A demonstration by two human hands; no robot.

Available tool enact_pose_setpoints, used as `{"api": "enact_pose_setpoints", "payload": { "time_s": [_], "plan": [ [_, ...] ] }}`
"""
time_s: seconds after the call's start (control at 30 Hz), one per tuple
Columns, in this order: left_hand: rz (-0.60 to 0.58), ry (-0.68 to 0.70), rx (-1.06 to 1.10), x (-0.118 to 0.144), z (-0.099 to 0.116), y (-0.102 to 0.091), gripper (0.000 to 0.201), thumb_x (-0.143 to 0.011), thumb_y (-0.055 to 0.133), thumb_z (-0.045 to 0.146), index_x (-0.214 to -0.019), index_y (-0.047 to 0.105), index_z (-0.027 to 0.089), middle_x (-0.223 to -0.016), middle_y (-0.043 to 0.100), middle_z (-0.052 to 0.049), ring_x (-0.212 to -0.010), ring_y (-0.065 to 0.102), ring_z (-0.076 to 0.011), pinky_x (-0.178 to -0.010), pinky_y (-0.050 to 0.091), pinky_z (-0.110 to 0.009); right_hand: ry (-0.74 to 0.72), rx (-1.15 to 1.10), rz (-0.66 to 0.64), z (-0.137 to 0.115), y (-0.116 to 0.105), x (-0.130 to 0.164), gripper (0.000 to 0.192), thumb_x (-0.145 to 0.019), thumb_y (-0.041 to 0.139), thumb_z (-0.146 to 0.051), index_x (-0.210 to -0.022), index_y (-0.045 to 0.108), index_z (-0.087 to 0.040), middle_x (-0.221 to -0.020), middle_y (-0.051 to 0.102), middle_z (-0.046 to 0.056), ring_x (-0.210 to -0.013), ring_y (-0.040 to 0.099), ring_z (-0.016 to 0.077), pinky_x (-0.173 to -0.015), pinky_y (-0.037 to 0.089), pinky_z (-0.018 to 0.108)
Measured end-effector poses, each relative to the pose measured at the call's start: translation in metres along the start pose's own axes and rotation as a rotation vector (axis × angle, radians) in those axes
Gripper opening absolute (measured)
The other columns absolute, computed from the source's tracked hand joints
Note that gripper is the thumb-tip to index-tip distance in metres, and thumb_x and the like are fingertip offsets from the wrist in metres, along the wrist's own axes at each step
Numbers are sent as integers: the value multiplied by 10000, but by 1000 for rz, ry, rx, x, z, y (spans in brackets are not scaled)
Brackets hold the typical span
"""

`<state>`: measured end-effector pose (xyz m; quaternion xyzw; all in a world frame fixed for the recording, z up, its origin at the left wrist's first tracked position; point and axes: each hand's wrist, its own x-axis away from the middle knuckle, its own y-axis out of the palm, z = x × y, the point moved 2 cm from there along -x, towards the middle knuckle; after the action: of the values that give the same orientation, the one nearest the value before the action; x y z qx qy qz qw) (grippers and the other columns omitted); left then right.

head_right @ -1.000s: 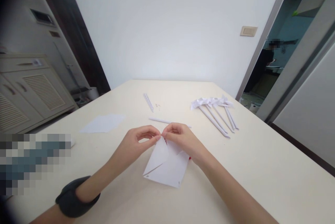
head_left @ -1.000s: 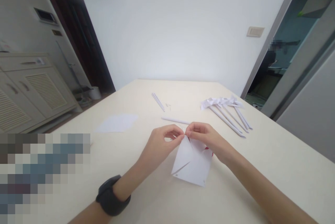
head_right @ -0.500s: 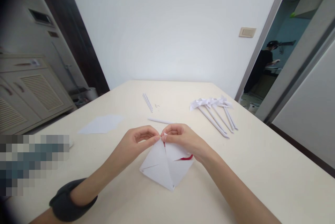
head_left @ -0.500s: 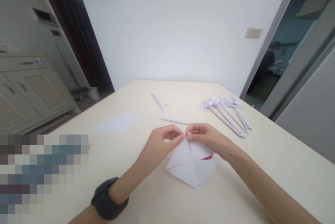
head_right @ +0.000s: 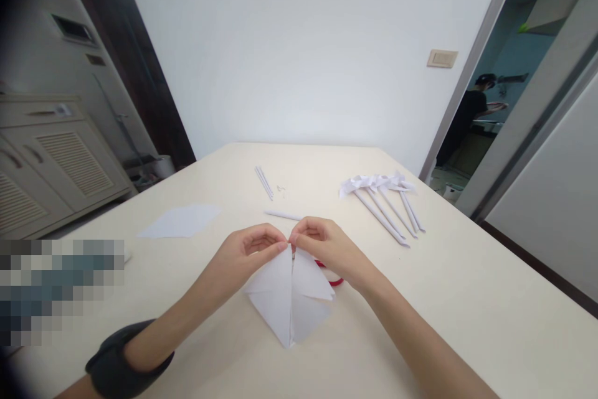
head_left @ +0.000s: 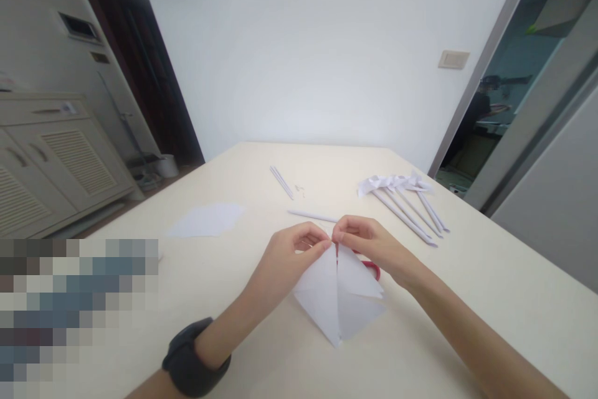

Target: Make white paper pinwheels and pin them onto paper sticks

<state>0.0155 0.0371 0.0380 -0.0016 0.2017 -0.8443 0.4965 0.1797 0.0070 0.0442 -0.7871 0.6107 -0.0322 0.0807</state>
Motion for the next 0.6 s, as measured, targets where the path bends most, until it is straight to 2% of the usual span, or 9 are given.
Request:
{"api": "enact_pose_setpoints", "payload": {
  "time_s": [0.13, 0.3, 0.6],
  "plan": [
    [11, 10, -22, -1, -2, -1, 184, -813, 517, 339, -797, 615, 184, -852, 671, -47, -840, 619, -196, -679, 481, -264, -2, 49, 9, 3, 1, -2, 154, -761, 605, -324, -799, 552, -186, -661, 523, -29, -525, 448, 59, -428, 292, 168],
    [37, 39, 2, -3, -3, 0, 154, -807, 537, 315, -861, 600, 185, -892, 656, -46, -850, 613, -176, -731, 483, -267, -13, 57, 38, 3, 0, -3, 132, -769, 588, -310, -788, 560, -183, -666, 528, -28, -514, 444, 58, -452, 314, 178],
    [74, 86, 22, -3, -3, 0, 118, -792, 555, 271, -866, 546, 179, -849, 615, -31, -820, 606, -153, -764, 489, -278, -44, 3, 31, 7, 2, -5, 187, -756, 614, -348, -768, 581, -164, -732, 568, 3, -657, 514, 104, -553, 359, 205]
  ]
}}
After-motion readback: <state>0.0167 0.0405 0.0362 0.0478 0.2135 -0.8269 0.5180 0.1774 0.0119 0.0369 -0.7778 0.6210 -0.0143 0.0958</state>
